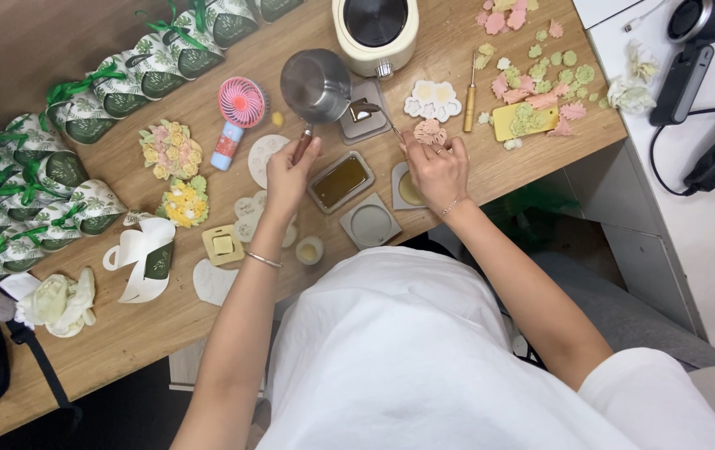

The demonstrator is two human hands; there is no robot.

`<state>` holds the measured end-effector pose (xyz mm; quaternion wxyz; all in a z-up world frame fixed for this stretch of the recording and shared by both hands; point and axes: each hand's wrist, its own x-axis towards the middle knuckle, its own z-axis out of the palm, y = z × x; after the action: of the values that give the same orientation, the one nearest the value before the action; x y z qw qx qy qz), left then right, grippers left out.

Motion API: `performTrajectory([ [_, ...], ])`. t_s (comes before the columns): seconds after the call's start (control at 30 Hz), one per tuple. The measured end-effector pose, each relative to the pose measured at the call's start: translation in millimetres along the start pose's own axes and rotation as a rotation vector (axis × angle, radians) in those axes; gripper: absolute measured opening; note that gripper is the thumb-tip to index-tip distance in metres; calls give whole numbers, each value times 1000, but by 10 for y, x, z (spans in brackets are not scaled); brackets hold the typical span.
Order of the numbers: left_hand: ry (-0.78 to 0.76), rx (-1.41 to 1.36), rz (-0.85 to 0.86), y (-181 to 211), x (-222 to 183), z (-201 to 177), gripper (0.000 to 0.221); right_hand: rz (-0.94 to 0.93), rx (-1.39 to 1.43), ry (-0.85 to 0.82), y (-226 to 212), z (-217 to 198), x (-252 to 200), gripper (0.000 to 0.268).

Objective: Making handmade candles by pouring wax into molds, cleaning molds, and decorating finished products with ribbons.

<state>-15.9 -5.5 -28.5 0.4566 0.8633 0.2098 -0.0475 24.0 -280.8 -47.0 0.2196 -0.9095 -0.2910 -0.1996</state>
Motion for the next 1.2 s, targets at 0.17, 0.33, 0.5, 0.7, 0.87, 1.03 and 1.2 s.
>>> performTrajectory([
  [0.17, -42, -341, -104, -30, -46, -16, 38, 31, 22, -60, 12, 44, -98, 23],
  [0.33, -119, -560, -214, -13, -63, -74, 42, 117, 64, -72, -74, 20, -47, 19],
  [0.5, -157, -752, -291, 164, -70, -161, 49, 396, 350, -31, -201, -296, 265, 19],
  [0.7, -235, -503, -205, 548, -196, -58, 46, 705, 866, -25, -136, -483, 712, 33],
  [0.87, -376, -606, -225, 782, -217, 85, 43, 790, 1227, -182, 351, -290, 741, 37],
  [1.03, -347, -569, -203, 896, -72, 174, 40, 774, 1176, -217, 655, -82, 425, 45],
  [1.2, -338, -598, -168, 871, 91, 309, 36, 692, 1266, -179, 514, -180, 472, 57],
])
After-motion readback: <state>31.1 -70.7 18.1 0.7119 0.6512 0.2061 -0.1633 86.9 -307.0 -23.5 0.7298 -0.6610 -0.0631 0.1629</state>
